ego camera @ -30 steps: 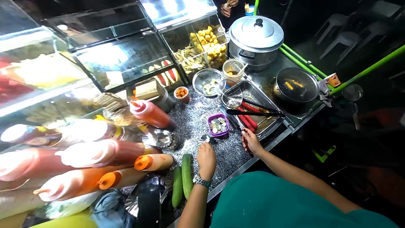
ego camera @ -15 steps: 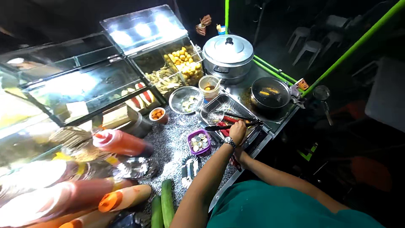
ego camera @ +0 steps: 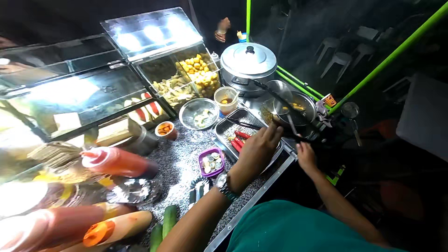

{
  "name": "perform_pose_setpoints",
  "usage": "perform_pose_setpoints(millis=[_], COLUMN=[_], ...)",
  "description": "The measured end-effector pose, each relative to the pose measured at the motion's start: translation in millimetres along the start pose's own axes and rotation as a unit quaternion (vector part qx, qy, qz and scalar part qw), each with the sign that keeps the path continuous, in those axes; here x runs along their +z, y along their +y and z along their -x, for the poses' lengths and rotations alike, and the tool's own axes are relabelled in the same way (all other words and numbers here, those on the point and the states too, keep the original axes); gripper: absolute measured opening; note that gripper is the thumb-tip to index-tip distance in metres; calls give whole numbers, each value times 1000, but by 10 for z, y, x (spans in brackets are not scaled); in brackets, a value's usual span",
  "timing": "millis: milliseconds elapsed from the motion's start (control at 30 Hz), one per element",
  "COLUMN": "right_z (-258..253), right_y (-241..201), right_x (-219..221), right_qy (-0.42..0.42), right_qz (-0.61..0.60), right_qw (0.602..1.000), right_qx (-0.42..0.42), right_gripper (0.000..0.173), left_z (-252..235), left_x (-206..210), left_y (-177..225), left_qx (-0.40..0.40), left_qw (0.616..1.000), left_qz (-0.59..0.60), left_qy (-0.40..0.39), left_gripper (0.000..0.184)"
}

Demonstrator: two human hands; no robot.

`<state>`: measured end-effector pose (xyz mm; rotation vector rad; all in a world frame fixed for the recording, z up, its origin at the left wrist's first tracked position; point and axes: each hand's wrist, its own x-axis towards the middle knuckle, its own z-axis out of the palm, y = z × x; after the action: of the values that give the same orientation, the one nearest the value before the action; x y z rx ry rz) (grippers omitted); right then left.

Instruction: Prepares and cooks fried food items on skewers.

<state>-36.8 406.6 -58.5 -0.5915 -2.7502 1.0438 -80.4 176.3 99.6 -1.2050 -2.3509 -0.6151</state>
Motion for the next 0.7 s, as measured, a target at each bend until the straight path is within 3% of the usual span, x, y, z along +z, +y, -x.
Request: perform_pose_setpoints(millis=[100,233,367,533,700], right_z=[-391,-965,-1420,-1659,-1762], right_y=[332,703,874,678,586], right_x=[-478,-705,-677,-701,-992], right_qy=[9,-19,-40,-112,-177], right_qz=[184,291,344,379,247], right_qw=[982,956,938,917,943], right_qx=[40,41,20,43,135], right_gripper=[53,64,65,57,41], left_z=[311,676,933,1097,1131], left_x=[232,706,1059,1273,1212], left_y=[-318,-706,-932,-1017,-925], left_qx=[-47,-136,-147,-183,-261], left_qw=[994,957,950,946,923], left_qz=[8,18,21,24,33], left_qy=[-100,-256,-273,-268,-279], left_gripper=[25,30,31,33,44])
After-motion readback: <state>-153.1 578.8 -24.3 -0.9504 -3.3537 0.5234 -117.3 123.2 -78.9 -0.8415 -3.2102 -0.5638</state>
